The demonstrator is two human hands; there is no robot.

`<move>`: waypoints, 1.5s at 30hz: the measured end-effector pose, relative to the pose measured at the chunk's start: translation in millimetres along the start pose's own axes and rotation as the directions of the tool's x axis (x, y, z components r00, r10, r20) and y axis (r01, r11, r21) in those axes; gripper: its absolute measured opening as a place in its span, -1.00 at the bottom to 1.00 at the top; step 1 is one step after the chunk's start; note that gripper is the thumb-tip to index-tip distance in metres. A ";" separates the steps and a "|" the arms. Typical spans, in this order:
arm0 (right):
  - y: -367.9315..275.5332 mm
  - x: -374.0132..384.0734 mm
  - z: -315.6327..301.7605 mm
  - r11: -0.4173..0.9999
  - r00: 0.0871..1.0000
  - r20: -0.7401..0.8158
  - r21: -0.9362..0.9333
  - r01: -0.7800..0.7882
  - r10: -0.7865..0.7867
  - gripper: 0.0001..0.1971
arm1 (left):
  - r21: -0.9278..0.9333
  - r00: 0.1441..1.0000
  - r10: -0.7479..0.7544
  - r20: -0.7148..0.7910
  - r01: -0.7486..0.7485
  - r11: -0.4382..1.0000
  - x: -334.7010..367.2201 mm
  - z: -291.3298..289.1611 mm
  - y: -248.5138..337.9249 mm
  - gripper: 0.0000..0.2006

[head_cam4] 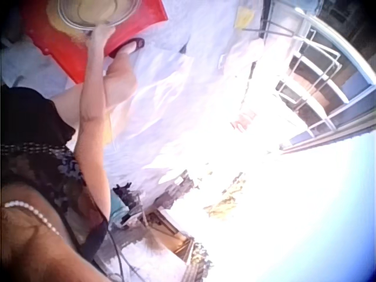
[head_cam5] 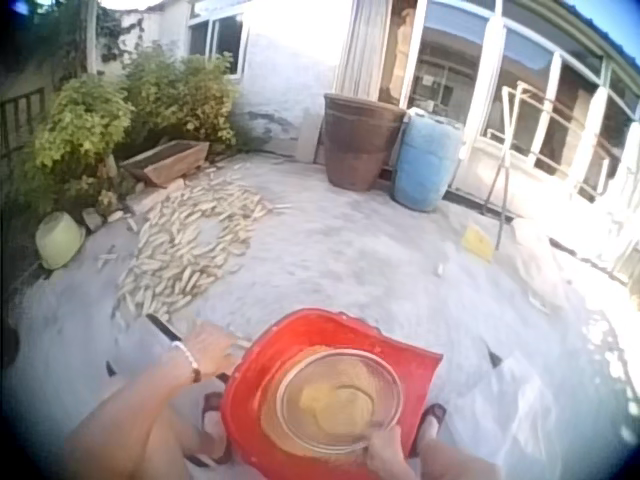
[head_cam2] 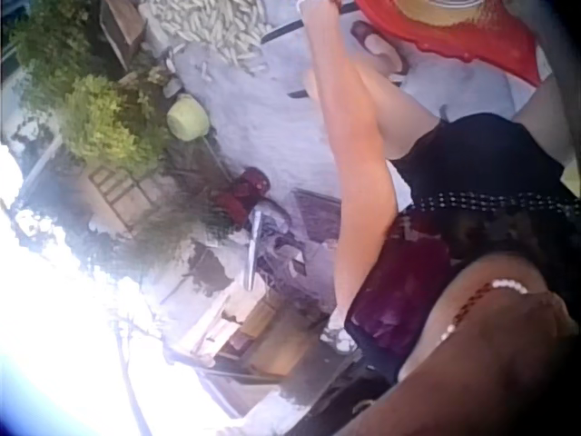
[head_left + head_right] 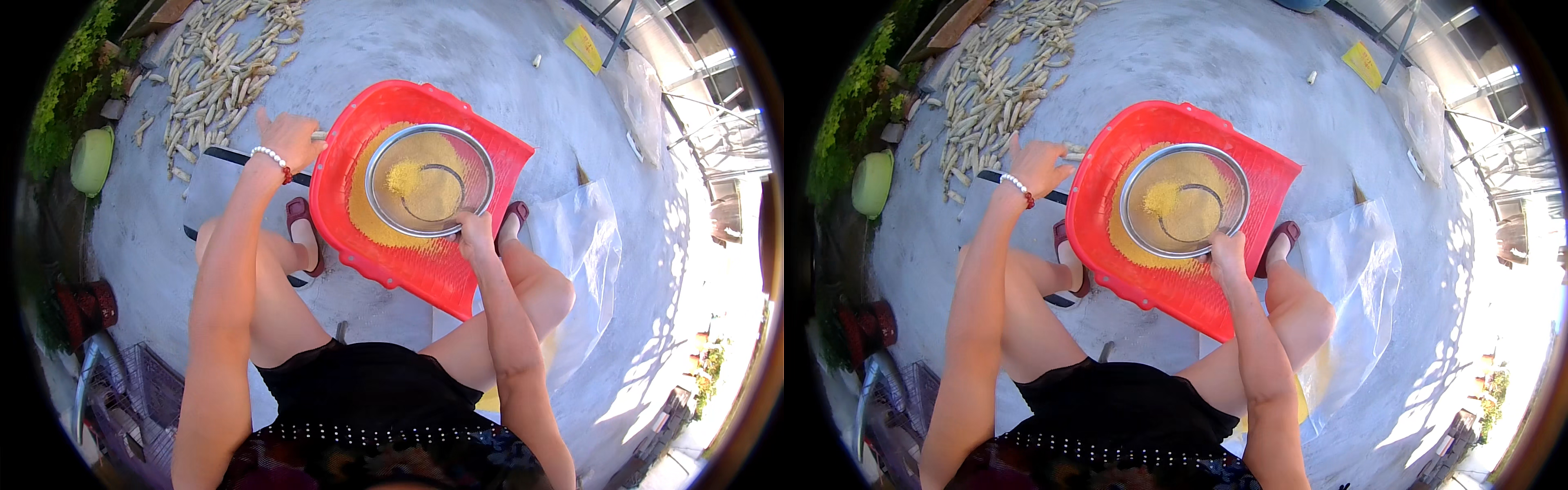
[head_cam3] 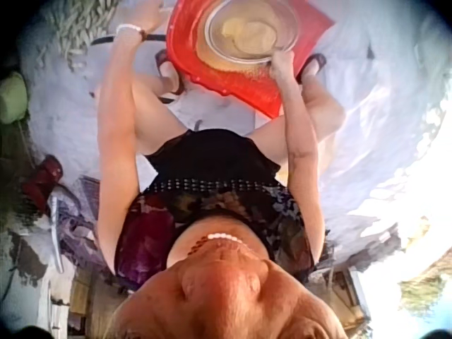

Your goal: The person sifts yellow powder through a sieve into a red tray and then pours the sifted powder onto a plastic sheet on the ground.

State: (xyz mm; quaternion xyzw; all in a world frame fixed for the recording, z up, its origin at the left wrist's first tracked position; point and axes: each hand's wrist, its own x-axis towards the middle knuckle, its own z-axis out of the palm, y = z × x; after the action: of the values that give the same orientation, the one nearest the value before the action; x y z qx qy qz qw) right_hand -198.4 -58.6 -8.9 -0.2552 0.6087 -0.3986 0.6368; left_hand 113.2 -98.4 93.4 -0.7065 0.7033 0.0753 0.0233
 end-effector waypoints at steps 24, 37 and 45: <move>6.4 -0.6 -1.0 0.993 0.992 0.028 0.000 -0.121 0.121 -0.89 | -0.009 0.991 -0.074 0.112 0.076 0.997 12.4 -7.3 2.2 -0.74; 0.2 11.3 9.0 0.998 0.999 0.035 0.061 0.005 -0.007 -0.94 | -0.009 0.996 -0.075 0.039 0.076 0.997 13.0 -5.3 0.3 -0.73; -1.8 9.0 12.2 0.998 0.997 0.046 0.030 -0.057 0.056 -0.92 | 0.005 0.997 -0.071 0.028 0.071 0.997 14.5 -3.5 1.2 -0.72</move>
State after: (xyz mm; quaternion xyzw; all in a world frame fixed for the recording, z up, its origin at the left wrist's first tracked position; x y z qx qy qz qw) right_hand -187.3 -68.9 -11.0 -0.2367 0.5946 -0.3843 0.6653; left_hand 112.3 -113.2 94.9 -0.7299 0.6775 0.0829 0.0372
